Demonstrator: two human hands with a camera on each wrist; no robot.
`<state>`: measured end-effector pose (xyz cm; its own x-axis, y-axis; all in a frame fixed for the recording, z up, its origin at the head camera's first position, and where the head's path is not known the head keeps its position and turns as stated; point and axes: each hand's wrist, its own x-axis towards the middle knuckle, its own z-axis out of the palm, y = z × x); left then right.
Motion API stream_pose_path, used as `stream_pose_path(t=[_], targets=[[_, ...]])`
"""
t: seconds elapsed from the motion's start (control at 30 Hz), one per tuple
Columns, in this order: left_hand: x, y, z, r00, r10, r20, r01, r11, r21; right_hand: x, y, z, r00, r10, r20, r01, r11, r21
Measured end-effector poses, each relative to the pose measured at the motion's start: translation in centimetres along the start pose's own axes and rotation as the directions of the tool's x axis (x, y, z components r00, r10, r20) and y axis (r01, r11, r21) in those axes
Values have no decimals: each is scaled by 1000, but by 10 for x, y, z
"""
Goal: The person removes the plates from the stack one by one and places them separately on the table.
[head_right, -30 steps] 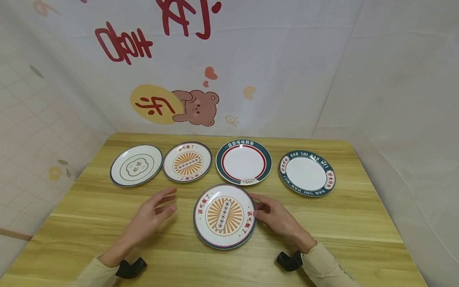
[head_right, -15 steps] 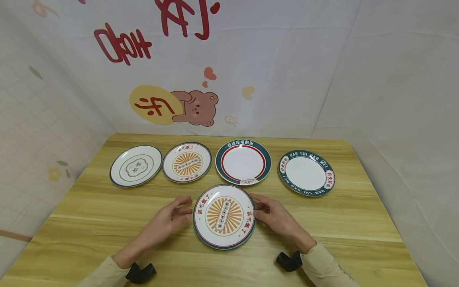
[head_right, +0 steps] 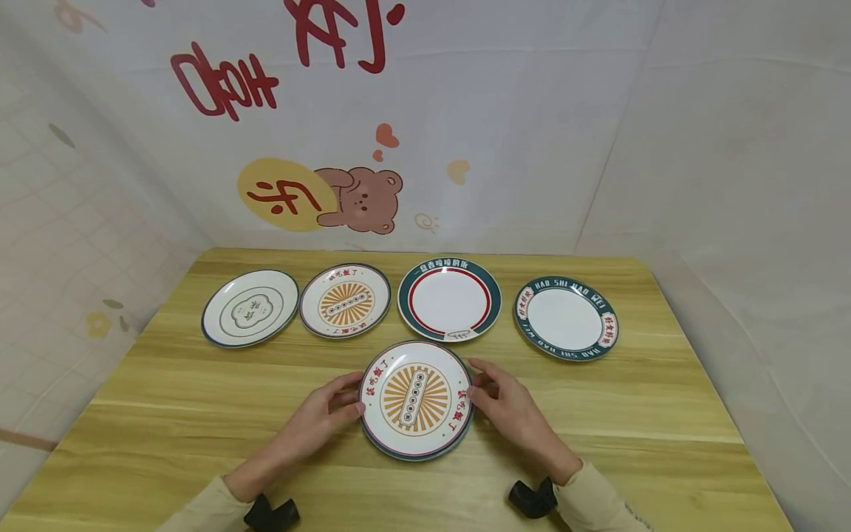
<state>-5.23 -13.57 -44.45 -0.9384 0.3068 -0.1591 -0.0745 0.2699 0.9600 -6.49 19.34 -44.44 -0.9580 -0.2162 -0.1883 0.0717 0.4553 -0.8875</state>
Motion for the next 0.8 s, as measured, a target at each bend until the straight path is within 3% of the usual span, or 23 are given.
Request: stream_pose_path(t=[0.27,0.6,0.8], targets=[[-1,0,1,999,-29,-14,27,996,-87,-1,2,1,999,-25,-19,26,1000,6],[2,-6,0,998,-49,-34,46,995,-94,4,8,-3,999,-35,-9,35,999,-39],[3,-7,-1,999,-33,-35,29,995,-100,4,10,-4,999,-45,8,45,998,-35]])
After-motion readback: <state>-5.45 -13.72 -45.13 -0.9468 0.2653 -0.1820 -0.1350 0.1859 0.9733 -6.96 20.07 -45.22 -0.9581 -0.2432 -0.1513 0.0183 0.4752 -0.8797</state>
